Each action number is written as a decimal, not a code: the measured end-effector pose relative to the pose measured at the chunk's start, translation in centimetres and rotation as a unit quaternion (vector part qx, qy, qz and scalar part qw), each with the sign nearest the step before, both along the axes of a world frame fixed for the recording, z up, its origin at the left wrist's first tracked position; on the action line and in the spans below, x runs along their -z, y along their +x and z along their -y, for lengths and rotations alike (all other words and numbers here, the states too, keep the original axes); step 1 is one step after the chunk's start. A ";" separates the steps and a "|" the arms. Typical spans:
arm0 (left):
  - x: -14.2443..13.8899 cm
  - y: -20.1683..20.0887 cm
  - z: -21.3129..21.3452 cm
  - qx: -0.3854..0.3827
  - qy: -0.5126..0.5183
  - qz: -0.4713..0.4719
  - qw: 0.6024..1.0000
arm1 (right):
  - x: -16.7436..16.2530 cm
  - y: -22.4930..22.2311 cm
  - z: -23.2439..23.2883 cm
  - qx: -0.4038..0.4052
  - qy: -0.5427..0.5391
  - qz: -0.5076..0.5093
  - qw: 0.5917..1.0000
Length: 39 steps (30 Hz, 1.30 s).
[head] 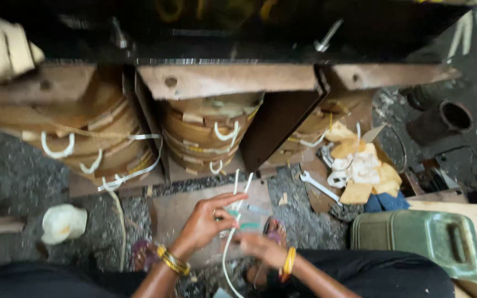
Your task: The person is repairing an electrical component by stripping and twisting wires. They use pliers to strip the insulation and then twist the exposed wires together.
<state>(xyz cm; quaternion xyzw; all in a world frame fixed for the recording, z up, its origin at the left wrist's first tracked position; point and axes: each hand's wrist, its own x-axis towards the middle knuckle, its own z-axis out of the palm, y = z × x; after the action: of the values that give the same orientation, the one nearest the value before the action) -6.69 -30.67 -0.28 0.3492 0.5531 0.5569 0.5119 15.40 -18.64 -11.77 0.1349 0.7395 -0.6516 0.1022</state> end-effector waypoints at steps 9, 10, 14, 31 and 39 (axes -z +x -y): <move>-1.8 -0.6 0.8 -0.166 0.066 0.005 0.984 | -10.4 0.3 1.0 0.066 -0.055 0.117 0.989; -1.4 -0.9 0.8 -0.211 0.087 -0.006 0.974 | -13.3 0.0 -0.3 0.046 0.185 -0.068 0.979; 0.8 -2.4 1.0 -0.306 0.017 -0.001 0.952 | -26.2 -1.5 -4.6 0.137 0.598 -0.265 0.744; 12.5 1.4 -1.3 -0.183 -0.044 0.003 0.982 | -37.6 -21.2 -8.8 0.090 0.759 -0.446 0.466; 15.1 0.4 -2.9 -0.104 -0.089 -0.012 0.990 | -38.9 -16.7 -10.0 0.086 0.827 -0.490 0.262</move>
<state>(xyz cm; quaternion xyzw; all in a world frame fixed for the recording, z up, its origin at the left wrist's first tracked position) -6.30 -27.81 -15.35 0.2494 0.6401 0.5516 0.4731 -1.35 -8.59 27.16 -0.1361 0.7709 0.3662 -0.5030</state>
